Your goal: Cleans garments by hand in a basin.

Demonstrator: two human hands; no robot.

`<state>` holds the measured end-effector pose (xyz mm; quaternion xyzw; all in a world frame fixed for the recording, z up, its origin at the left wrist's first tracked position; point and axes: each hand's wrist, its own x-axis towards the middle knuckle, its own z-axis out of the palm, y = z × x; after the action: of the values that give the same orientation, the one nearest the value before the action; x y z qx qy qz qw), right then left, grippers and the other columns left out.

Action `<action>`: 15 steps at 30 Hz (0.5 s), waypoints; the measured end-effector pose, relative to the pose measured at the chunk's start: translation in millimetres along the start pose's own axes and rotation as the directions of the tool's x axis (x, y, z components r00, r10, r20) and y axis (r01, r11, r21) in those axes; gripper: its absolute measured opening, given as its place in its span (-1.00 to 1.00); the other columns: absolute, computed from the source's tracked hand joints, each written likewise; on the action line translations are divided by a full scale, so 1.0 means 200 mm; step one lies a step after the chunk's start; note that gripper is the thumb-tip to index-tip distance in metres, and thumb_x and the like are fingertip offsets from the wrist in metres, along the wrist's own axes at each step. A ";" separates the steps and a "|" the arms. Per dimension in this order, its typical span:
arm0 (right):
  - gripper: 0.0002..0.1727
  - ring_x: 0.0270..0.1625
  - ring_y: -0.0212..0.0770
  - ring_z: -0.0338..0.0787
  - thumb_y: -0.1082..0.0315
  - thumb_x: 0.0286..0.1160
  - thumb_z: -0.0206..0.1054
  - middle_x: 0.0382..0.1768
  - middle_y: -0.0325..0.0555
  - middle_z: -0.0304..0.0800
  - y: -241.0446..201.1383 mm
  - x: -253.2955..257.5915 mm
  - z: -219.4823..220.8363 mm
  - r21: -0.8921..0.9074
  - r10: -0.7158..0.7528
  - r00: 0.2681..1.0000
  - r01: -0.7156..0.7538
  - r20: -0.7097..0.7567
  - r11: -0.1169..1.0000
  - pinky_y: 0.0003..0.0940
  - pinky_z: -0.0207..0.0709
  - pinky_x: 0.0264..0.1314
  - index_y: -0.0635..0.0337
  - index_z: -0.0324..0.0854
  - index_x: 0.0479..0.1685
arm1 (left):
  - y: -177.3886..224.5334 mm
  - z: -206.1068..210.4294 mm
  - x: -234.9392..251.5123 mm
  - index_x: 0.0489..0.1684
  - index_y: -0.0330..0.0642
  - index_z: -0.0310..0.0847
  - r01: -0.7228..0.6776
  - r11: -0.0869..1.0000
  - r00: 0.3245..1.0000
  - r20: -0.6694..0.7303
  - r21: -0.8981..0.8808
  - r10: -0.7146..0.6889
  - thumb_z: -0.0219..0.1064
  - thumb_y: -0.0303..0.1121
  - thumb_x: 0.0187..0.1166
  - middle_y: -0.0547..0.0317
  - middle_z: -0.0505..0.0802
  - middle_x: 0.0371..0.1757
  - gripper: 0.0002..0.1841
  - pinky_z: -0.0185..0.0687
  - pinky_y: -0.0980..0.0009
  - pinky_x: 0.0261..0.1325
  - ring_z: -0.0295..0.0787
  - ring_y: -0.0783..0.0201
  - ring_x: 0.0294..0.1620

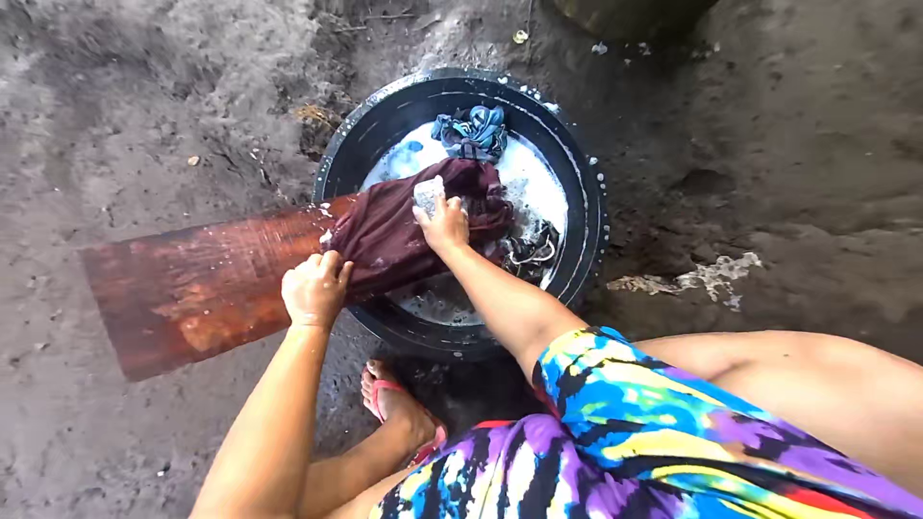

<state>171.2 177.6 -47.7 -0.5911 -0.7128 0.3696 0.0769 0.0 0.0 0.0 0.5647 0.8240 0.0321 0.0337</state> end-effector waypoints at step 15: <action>-0.14 0.17 0.19 0.83 -0.01 0.43 0.46 0.34 0.24 0.71 -0.15 -0.31 0.13 0.045 -0.449 0.880 0.448 0.153 0.893 0.18 0.73 0.05 -0.03 0.32 0.80 | 0.02 -0.02 0.02 -0.06 -0.46 0.68 0.089 0.996 0.993 0.070 0.027 -0.091 0.32 -0.22 0.70 -0.46 0.83 -0.11 -0.65 0.55 -0.42 0.05 0.81 -0.47 0.00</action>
<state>151.8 109.3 -27.9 -0.3782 -0.8325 0.3910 0.1055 2.9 5.0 3.9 0.5281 0.8472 0.0008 0.0577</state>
